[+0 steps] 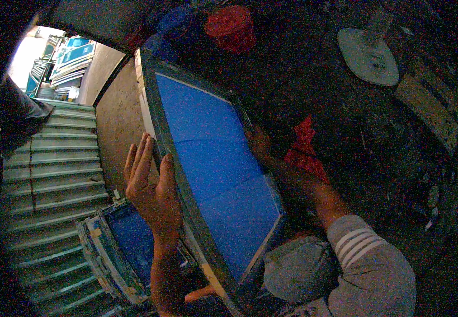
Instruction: The person aligns a stencil with a burger graphic onto a drying rack, then writes on a screen frame with a marker. They move to a workbench and use a squeegee to spread blue ink across a screen printing frame.
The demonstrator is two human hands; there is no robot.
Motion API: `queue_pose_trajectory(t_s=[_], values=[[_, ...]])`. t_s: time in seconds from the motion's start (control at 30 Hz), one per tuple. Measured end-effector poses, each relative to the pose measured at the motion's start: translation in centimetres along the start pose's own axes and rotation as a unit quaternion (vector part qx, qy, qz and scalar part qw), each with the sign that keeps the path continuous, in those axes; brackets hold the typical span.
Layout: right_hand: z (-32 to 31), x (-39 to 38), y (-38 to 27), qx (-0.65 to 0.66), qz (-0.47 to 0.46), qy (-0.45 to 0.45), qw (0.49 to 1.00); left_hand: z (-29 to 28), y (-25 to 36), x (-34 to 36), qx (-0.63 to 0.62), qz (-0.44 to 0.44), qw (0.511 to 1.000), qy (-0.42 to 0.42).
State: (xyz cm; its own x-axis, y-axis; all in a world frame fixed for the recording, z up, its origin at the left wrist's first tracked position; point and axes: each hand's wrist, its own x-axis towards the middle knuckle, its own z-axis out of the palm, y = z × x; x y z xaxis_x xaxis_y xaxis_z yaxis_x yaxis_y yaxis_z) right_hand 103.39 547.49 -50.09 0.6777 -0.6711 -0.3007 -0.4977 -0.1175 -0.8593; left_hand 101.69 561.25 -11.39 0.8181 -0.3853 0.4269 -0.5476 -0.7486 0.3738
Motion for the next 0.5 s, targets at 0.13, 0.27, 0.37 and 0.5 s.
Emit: queue_pose_trajectory(t_s=[0.13,0.27,0.37,0.5], values=[[-2.2,-0.8,-2.0,0.013,0.029,-0.024,0.999,0.5,0.0,0.1,0.0,0.006,1.0,-0.004],[-1.7,-0.3,-1.4,-0.001,0.02,-0.012,1.0,0.5,0.3,0.2,-0.002,0.0,1.0,-0.002],[-1.0,0.0,-0.9,-0.023,0.023,-0.009,0.999,0.5,0.2,0.1,0.002,0.001,1.0,0.001],[-0.4,0.5,0.4,-0.011,0.003,0.007,1.0,0.6,0.1,0.2,-0.003,0.004,1.0,0.001]])
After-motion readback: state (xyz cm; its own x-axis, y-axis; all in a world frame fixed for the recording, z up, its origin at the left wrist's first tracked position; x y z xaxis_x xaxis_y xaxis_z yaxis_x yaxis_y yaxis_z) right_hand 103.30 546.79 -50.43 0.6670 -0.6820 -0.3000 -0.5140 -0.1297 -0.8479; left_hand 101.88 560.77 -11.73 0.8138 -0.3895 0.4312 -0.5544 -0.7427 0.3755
